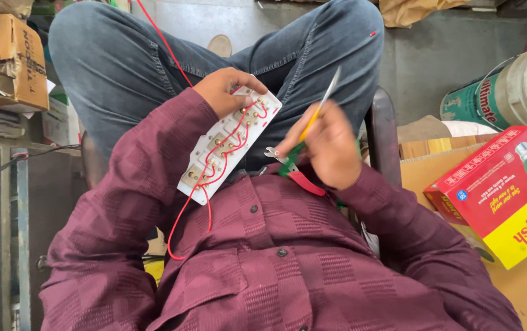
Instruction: The person sits cross-legged and wires a white multi-gang switchboard using red wires. They use pliers to strip wire ends and a screwdriver to tighten terminal screws, connecting wires between switch terminals.
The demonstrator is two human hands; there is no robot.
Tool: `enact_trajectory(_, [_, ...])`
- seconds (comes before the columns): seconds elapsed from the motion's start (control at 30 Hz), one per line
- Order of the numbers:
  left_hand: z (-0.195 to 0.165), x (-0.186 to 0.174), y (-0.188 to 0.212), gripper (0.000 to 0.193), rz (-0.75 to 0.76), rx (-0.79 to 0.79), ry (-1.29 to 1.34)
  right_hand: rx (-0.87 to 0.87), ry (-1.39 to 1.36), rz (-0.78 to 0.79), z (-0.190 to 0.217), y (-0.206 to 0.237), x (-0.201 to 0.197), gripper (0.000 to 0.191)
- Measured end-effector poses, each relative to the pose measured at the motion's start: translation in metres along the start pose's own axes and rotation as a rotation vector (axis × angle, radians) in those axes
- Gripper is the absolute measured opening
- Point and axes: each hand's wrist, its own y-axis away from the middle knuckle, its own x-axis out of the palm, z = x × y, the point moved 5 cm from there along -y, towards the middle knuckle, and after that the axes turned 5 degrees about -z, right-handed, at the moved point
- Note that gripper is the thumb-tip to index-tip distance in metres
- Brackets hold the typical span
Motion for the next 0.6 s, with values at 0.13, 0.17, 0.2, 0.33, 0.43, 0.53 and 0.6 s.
enact_trajectory(0.13, [0.009,0.001,-0.002,0.034,0.014,0.059,-0.015,0.401,0.079,-0.175,0.003,-0.028,-0.031,0.032])
enact_trajectory(0.17, [0.010,0.002,-0.003,0.033,0.025,0.079,-0.019,0.337,0.420,-0.067,0.011,-0.029,-0.032,0.042])
enact_trajectory(0.2, [0.011,0.002,-0.005,0.033,0.031,0.103,-0.024,0.260,0.763,0.045,0.021,-0.031,-0.031,0.053])
enact_trajectory(0.33, [0.022,0.009,-0.005,0.032,0.050,0.031,0.032,-0.193,1.340,0.251,0.065,-0.021,-0.011,0.047])
enact_trajectory(0.43, [0.017,0.008,-0.005,0.036,0.193,0.143,0.085,-0.090,1.380,0.149,0.081,-0.018,-0.003,0.028])
enact_trajectory(0.53, [0.012,0.007,0.001,0.048,0.276,0.241,0.057,-0.211,1.453,0.168,0.089,-0.015,0.013,0.022])
enact_trajectory(0.6, [0.009,0.004,0.005,0.056,0.216,0.270,-0.051,-0.244,1.440,0.166,0.090,-0.015,0.017,0.024])
